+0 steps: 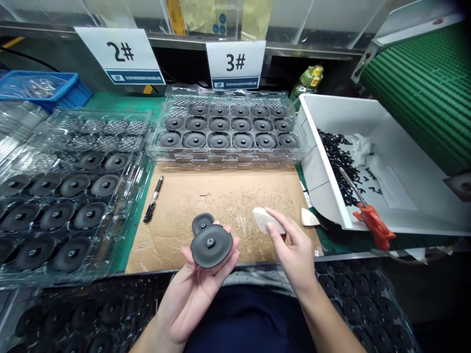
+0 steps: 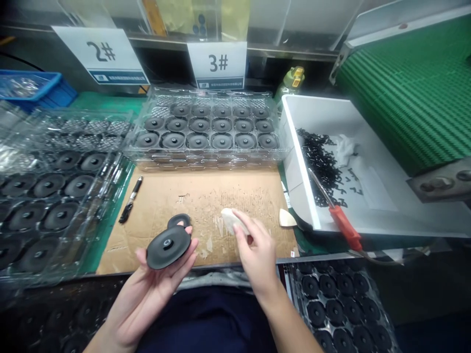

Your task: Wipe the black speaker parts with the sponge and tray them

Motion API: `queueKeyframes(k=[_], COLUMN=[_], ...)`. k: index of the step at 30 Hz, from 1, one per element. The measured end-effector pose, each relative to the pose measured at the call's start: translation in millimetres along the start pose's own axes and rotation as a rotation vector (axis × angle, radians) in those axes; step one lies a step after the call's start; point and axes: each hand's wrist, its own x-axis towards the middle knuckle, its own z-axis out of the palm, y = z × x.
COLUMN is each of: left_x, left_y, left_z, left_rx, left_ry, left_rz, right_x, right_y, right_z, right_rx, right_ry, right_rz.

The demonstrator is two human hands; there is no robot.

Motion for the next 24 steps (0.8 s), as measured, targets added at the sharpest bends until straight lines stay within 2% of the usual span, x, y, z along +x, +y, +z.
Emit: queueKeyframes(k=[4,6,8,10,12,14,16,17,20,22,24], left_x=[0.5,0.6,-0.1,-1.7,-3.2,-4.0,-4.3,-4.4,-4.5,-4.3,-3.5], left_y=[0.8,0.5,-0.6,-2.8,-5.6,-8.0,-9.4,-9.6,-8.6,-6.5,-4.0], left_z=[-0.8,-1.0,-0.7,0.1,1.4,3.1,4.7,5.4,7.3,8.9,11.5], left_rx=[0.019,0.026,0.029,0.049,0.114,0.215,0.308,0.339,0.384,0.392,0.398], left_ry=[0.010,0.012,0.034,0.064,0.101,0.146,0.220,0.260,0.348,0.324,0.267], left_rz=[0.003,-0.017,-0.035,-0.028,0.006,0.037,0.060,0.066,0.099,0.111,0.117], right_x=[-14.1,-17.1,-13.0,-4.7,3.4,9.0,12.4,13.6,14.2,11.5,7.5], right_y=[31.1,33.3,21.4,-3.5,-34.3,-61.6,-78.5,-82.5,-81.8,-75.9,-69.6], right_z=[14.8,17.3,11.7,-0.2,-12.1,-18.2,-16.9,-14.3,-6.0,-6.0,-12.2], right_rx=[-0.015,-0.018,-0.024,-0.021,-0.005,0.008,-0.027,-0.059,-0.090,-0.031,0.044], right_ry=[-0.272,-0.314,-0.271,-0.161,-0.113,-0.253,-0.450,-0.496,-0.437,-0.433,-0.513], right_rz=[-0.042,-0.045,-0.022,-0.037,-0.192,-0.412,-0.502,-0.500,-0.519,-0.539,-0.485])
